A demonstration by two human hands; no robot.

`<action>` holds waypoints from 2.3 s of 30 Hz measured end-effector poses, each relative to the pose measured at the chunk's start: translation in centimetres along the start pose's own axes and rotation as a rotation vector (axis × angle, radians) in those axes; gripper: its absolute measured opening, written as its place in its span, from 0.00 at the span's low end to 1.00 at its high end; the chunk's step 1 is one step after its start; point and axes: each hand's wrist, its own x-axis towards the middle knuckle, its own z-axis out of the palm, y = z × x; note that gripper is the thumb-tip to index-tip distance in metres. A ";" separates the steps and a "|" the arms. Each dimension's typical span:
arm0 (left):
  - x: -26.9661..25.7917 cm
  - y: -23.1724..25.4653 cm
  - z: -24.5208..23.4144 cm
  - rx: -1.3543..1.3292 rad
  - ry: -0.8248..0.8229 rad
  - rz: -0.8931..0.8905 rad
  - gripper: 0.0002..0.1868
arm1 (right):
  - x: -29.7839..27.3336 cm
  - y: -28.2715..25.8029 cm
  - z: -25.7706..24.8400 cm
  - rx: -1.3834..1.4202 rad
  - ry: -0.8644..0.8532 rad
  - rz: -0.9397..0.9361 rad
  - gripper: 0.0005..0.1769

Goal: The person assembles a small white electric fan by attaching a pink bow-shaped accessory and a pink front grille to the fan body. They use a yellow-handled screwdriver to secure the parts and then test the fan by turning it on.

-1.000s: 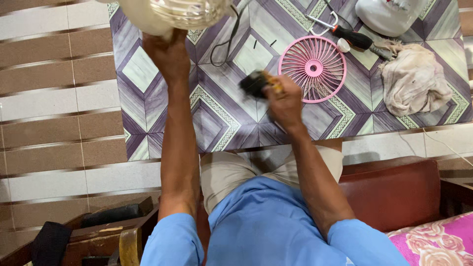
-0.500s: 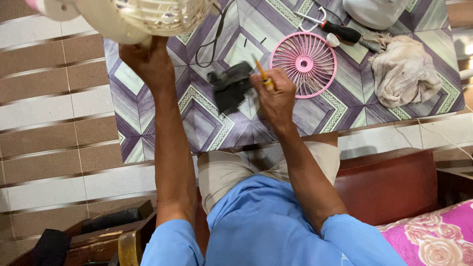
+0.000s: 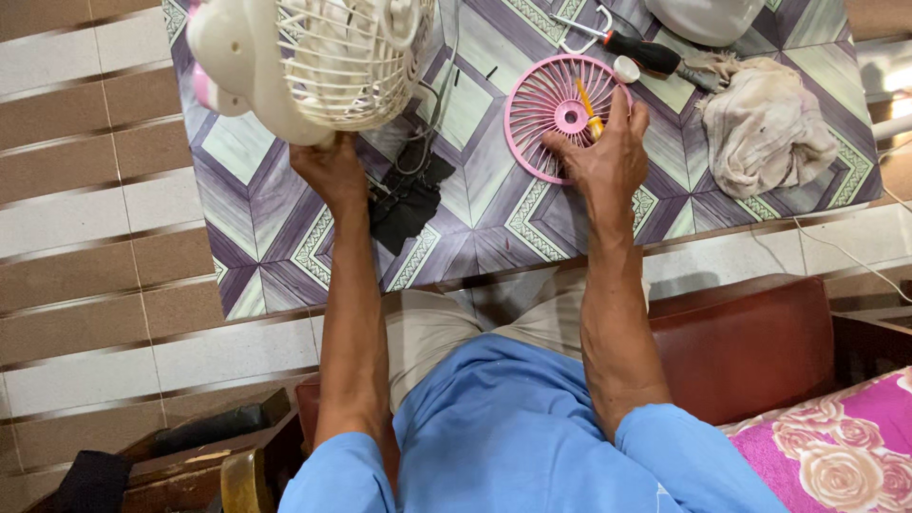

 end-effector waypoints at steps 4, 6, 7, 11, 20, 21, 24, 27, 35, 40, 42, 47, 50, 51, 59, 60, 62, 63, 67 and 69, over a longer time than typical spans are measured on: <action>-0.7 -0.5 0.2 0.010 -0.010 0.016 0.19 | 0.2 -0.4 -0.6 -0.008 -0.108 0.062 0.73; -0.8 -0.3 0.1 0.088 -0.021 0.023 0.18 | 0.3 -0.6 -0.4 -0.002 -0.138 0.105 0.76; -0.8 0.0 0.2 0.068 -0.020 0.028 0.20 | 0.4 -0.9 -0.3 -0.002 -0.146 0.131 0.77; -0.9 1.0 0.7 0.035 -0.023 0.042 0.22 | 1.4 -1.5 0.5 0.010 -0.189 0.279 0.74; -1.0 2.2 1.1 0.090 -0.040 0.021 0.27 | 1.6 1.2 2.6 0.519 -0.280 0.119 0.22; -0.8 2.1 1.2 0.085 -0.040 0.023 0.27 | 1.8 1.4 2.6 0.726 -0.338 0.170 0.18; -0.6 1.5 1.1 0.067 -0.042 0.027 0.27 | 2.0 2.3 2.0 1.229 -0.437 0.287 0.09; -0.5 0.4 0.6 0.195 -0.023 0.077 0.28 | 2.2 3.0 1.3 1.463 -0.320 0.332 0.05; -0.2 -1.8 0.1 0.300 0.022 0.045 0.26 | 3.3 3.0 2.2 1.629 -0.028 0.532 0.11; -0.3 -0.6 -0.3 0.316 -0.034 0.058 0.26 | 2.4 3.7 3.5 1.487 -0.012 0.552 0.10; -0.3 0.6 -0.6 0.317 -0.084 0.097 0.26 | 1.9 3.9 4.0 1.261 -0.008 0.401 0.10; -1.3 4.6 -2.4 0.568 -0.141 0.042 0.26 | -0.1 3.2 4.3 0.391 0.407 -0.071 0.10; -4.3 7.2 -3.1 0.672 -0.071 0.150 0.24 | -2.3 1.6 3.7 0.417 0.360 -0.094 0.06; -5.7 8.0 -3.2 0.695 -0.053 0.202 0.22 | -3.0 1.0 3.6 0.396 0.323 -0.156 0.07; -11.0 8.9 -2.0 0.776 -0.335 0.107 0.13 | -5.8 -2.6 4.4 0.335 0.188 -0.402 0.10; -11.0 8.9 -2.0 0.625 -0.235 -0.043 0.10 | -5.7 -2.8 4.4 0.346 0.189 -0.380 0.09; -11.3 9.0 -1.5 0.309 -0.054 -0.333 0.12 | -5.3 -2.8 4.3 0.363 0.197 -0.322 0.08; -11.7 9.1 -1.2 0.252 -0.049 -0.260 0.13 | -5.4 -2.6 4.3 0.370 0.209 -0.299 0.09; -14.8 10.7 0.9 0.149 -0.158 -0.450 0.15 | -5.2 -2.5 4.8 0.383 0.251 -0.219 0.09; -16.0 11.0 3.6 -0.023 -0.284 -0.322 0.15 | -5.2 -2.2 5.2 0.394 0.280 -0.193 0.09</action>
